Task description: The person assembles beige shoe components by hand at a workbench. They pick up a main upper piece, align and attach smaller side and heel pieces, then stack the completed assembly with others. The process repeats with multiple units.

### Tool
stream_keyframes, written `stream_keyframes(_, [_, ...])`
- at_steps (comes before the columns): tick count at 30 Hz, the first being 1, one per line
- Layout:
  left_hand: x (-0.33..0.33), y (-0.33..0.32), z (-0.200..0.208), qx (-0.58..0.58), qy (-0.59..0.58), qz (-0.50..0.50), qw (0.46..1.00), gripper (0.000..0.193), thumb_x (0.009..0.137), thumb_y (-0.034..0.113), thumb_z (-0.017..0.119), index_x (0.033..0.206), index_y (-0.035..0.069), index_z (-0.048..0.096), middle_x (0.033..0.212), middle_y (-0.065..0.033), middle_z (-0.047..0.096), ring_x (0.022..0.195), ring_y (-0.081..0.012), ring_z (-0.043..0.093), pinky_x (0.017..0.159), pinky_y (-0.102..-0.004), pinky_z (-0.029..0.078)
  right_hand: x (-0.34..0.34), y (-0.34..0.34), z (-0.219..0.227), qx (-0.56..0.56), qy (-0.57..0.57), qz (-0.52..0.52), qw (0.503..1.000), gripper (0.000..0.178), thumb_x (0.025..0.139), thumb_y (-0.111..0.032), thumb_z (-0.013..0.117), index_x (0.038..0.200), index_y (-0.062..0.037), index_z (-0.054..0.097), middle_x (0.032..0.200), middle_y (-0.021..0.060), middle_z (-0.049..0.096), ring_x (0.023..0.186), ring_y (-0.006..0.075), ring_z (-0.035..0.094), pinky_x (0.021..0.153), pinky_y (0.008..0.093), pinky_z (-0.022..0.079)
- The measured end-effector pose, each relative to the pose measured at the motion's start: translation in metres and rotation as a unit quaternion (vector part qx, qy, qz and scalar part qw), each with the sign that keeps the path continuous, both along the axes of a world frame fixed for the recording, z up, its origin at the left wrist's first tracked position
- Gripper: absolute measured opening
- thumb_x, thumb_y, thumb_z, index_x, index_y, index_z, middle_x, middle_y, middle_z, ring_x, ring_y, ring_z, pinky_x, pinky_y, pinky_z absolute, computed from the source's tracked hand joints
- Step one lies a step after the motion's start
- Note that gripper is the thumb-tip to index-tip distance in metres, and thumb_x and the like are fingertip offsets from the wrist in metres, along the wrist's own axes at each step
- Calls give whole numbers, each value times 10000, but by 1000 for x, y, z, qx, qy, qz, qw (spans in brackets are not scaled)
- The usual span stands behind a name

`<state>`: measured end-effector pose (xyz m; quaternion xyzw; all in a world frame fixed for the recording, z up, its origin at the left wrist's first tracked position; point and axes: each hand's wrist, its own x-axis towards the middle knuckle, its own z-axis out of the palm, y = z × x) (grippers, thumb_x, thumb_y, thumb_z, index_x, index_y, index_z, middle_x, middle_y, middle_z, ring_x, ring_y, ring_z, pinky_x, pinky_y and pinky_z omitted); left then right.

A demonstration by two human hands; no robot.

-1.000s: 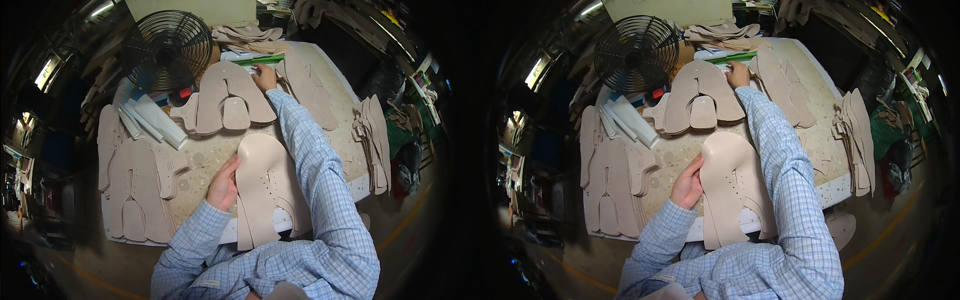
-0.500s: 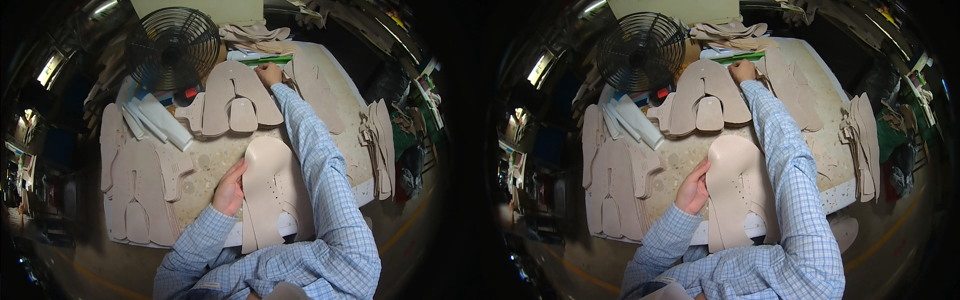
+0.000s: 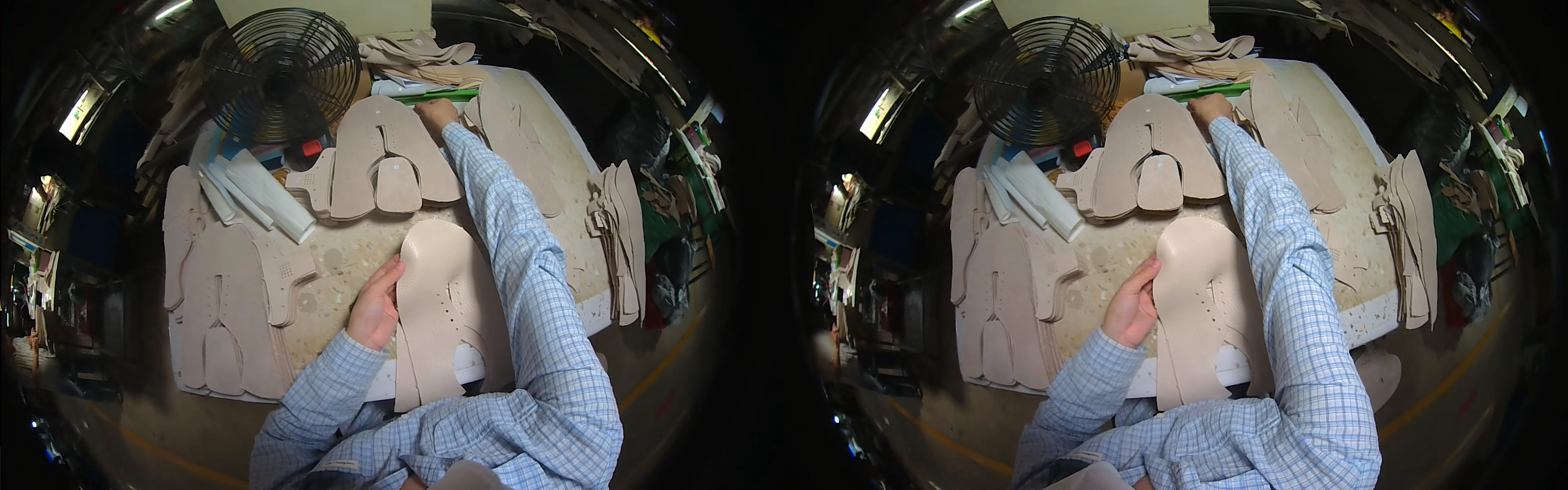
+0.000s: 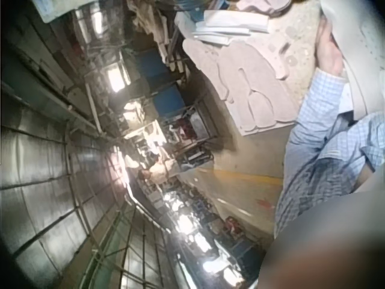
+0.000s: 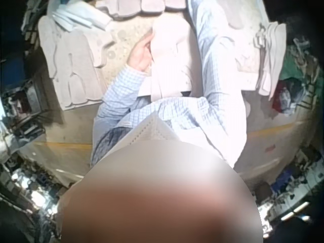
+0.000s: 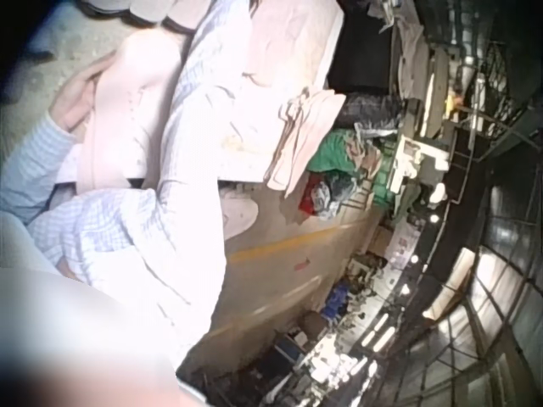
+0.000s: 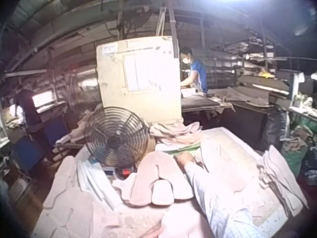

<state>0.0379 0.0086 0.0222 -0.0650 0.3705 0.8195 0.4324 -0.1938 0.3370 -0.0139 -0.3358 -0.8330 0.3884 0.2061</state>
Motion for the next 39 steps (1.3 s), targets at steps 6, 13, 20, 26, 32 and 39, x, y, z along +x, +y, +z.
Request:
stream_keyframes(6, [-1, 0, 2, 1, 24, 1, 1000, 408, 916, 173, 540, 1278, 12, 445, 1147, -54, 571, 1036, -132, 543, 895, -258, 431, 2, -3, 7, -32, 102, 4, 994, 291, 690, -335, 688, 843, -90, 724, 846, 136, 690, 801, 247, 664, 746, 332, 504])
stream_keyframes(13, [1, -1, 3, -18, 64, 5, 998, 402, 919, 172, 521, 1279, 8, 449, 1096, -48, 602, 936, -106, 589, 802, -233, 484, 112, -36, 94, 214, 190, 180, 941, 200, 791, -247, 681, 859, -61, 708, 764, 65, 678, 682, 136, 623, 638, 270, 480])
stream_keyframes(20, [5, 1, 11, -25, 71, 25, 997, 388, 909, 173, 543, 1254, 11, 469, 1062, -48, 608, 914, -98, 590, 779, -228, 489, 272, -129, 98, 350, 301, 311, 831, 181, 637, -45, 736, 797, -92, 665, 797, 37, 589, 690, 184, 581, 561, 279, 465])
stream_keyframes(26, [3, -1, 11, -22, 65, 38, 997, 370, 915, 164, 528, 1243, -1, 479, 1084, -72, 605, 948, -110, 590, 801, -236, 490, 298, -157, 74, 414, 299, 286, 811, 185, 632, -67, 732, 793, -77, 641, 787, 28, 587, 714, 184, 580, 556, 283, 475])
stream_keyframes(32, [6, 0, 10, -29, 99, 31, 994, 387, 917, 147, 534, 1255, -29, 465, 1139, -78, 584, 1031, -129, 554, 880, -249, 447, 280, -150, 63, 147, 317, 222, 910, 105, 849, -111, 587, 934, -64, 547, 772, 80, 602, 698, 234, 587, 549, 325, 470])
stream_keyframes(39, [8, 1, 12, -36, 122, 13, 992, 412, 915, 138, 536, 1282, -27, 447, 1142, -89, 583, 1018, -125, 558, 867, -252, 460, 261, -132, 51, 147, 180, 168, 958, 118, 930, -168, 511, 985, -77, 460, 524, 71, 547, 398, 231, 521, 392, 333, 359])
